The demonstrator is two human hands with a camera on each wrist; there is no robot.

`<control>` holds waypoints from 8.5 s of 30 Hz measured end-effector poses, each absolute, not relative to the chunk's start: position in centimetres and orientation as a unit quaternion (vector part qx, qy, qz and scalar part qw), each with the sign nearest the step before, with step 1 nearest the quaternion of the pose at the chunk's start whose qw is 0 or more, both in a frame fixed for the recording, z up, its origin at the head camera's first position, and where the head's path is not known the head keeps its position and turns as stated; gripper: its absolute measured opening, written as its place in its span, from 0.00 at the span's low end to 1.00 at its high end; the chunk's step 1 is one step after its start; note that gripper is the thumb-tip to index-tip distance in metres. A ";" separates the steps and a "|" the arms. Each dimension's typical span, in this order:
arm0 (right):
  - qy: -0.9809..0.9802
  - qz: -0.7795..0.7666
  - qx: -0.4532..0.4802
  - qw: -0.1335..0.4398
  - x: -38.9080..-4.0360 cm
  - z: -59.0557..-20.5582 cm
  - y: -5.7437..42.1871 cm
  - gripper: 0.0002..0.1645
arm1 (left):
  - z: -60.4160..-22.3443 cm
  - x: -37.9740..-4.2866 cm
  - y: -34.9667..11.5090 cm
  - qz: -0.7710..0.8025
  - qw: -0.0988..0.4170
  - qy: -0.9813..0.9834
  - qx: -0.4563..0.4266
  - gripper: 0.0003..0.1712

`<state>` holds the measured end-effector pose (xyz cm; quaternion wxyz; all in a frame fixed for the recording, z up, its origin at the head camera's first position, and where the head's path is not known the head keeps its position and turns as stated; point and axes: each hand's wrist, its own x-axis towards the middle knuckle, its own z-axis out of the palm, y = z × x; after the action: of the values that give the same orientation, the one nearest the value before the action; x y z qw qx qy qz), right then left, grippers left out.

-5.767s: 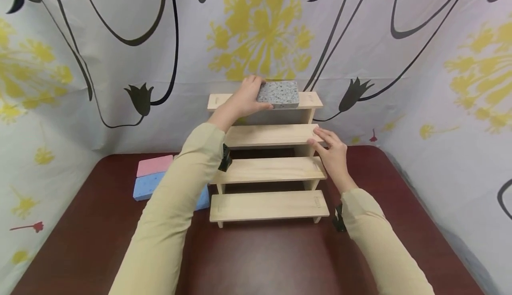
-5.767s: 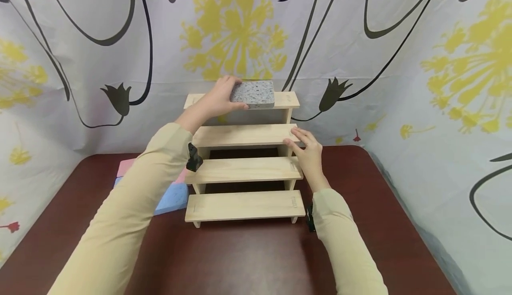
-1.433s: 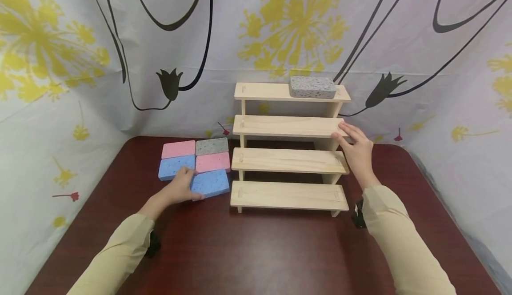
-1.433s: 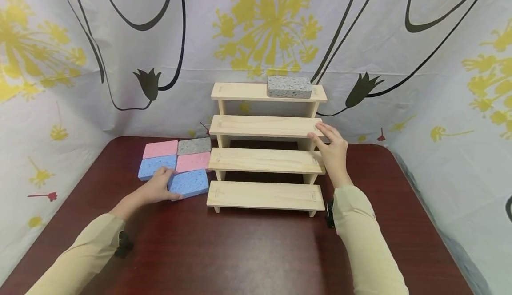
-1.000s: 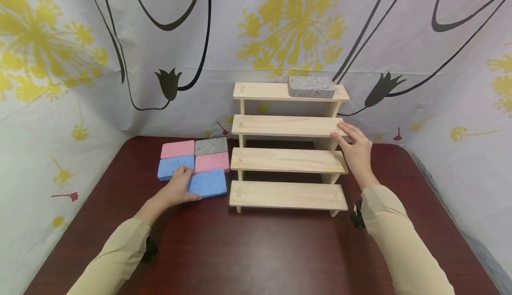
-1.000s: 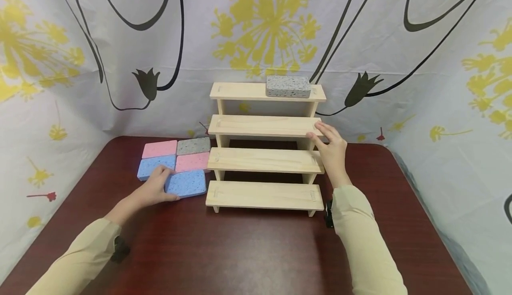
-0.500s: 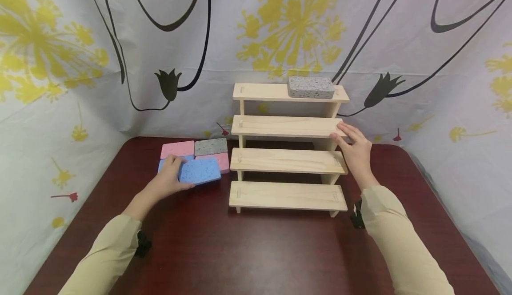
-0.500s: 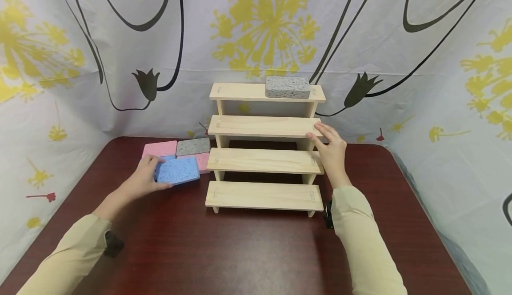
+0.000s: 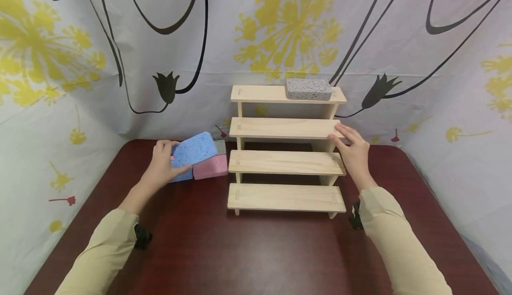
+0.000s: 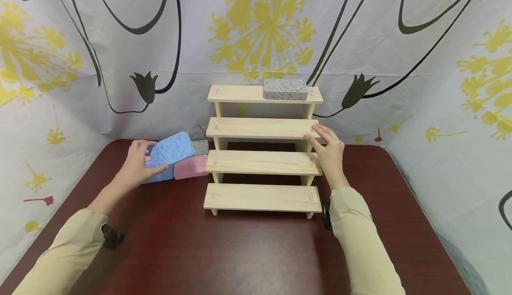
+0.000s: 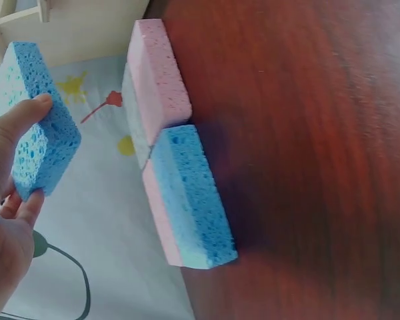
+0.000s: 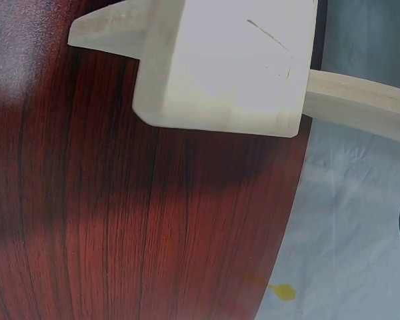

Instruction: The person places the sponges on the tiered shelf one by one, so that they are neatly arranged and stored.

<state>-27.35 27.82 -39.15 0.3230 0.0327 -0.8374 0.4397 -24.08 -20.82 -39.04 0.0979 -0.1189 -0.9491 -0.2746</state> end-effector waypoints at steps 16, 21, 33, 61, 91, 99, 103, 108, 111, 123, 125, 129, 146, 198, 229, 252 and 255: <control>-0.834 0.444 0.035 0.328 -27.4 -39.1 27.9 0.24 | -36.4 -26.0 -19.0 -0.284 0.241 -0.913 -0.165 0.42; -0.832 0.440 0.038 0.335 -27.5 -39.1 27.9 0.23 | -35.3 -26.7 -17.9 -0.298 0.265 -0.900 -0.179 0.41; -0.834 0.436 0.046 0.334 -27.4 -39.2 27.9 0.23 | -33.2 -28.4 -13.9 -0.286 0.298 -0.883 -0.223 0.40; -0.835 0.427 0.035 0.346 -27.0 -39.6 28.0 0.23 | -24.8 -35.3 -4.7 -0.249 0.098 -0.939 -0.216 0.44; -0.829 0.438 0.018 0.348 -27.3 -39.3 28.3 0.23 | -25.0 -37.0 -4.5 -0.253 0.004 -0.944 -0.210 0.38; -0.835 0.430 0.013 0.344 -27.2 -39.4 28.7 0.24 | -25.7 -35.7 -6.6 -0.280 0.026 -0.939 -0.196 0.45; -0.837 0.429 0.016 0.339 -27.2 -39.3 28.5 0.24 | -27.2 -35.0 -9.1 -0.298 0.024 -0.938 -0.176 0.42; -0.835 0.434 0.022 0.338 -27.5 -39.5 27.9 0.23 | -29.5 -34.2 -12.4 -0.300 0.010 -0.941 -0.154 0.38; -0.834 0.439 0.020 0.334 -27.6 -39.4 27.8 0.23 | -30.9 -33.6 -14.0 -0.291 -0.006 -0.946 -0.139 0.37; -0.833 0.446 0.011 0.327 -27.4 -39.4 27.7 0.23 | -37.7 -30.2 -19.2 -0.249 -0.101 -0.957 -0.109 0.41; -0.833 0.447 0.009 0.325 -27.4 -39.4 27.7 0.24 | -38.7 -29.6 -20.1 -0.242 -0.100 -0.958 -0.114 0.41; -0.836 0.443 0.007 0.325 -27.4 -39.4 27.7 0.24 | -40.6 -28.5 -21.9 -0.245 -0.098 -0.957 -0.121 0.41; -0.840 0.437 0.003 0.321 -27.6 -39.0 27.8 0.25 | -44.4 -25.7 -25.8 -0.208 -0.108 -0.970 -0.061 0.45; -0.843 0.435 0.012 0.317 -27.3 -39.2 28.1 0.25 | -40.4 -25.0 -24.0 -0.278 0.020 -0.959 -0.055 0.48; -0.845 0.441 0.008 0.304 -27.4 -39.0 27.7 0.27 | -33.6 -26.2 -14.0 -0.315 0.109 -0.929 -0.161 0.49; -0.842 0.431 0.013 0.325 -27.5 -39.0 27.9 0.25 | -30.6 -29.6 -2.6 -0.261 0.022 -0.923 -0.281 0.43; -0.840 0.431 0.018 0.329 -27.4 -39.1 27.8 0.24 | -30.3 -30.1 -1.2 -0.251 0.009 -0.922 -0.295 0.42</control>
<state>-27.36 27.77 -39.12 0.3288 0.0176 -0.8400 0.4313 -30.11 -1.18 -30.30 0.0088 -0.2949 -0.9220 -0.2507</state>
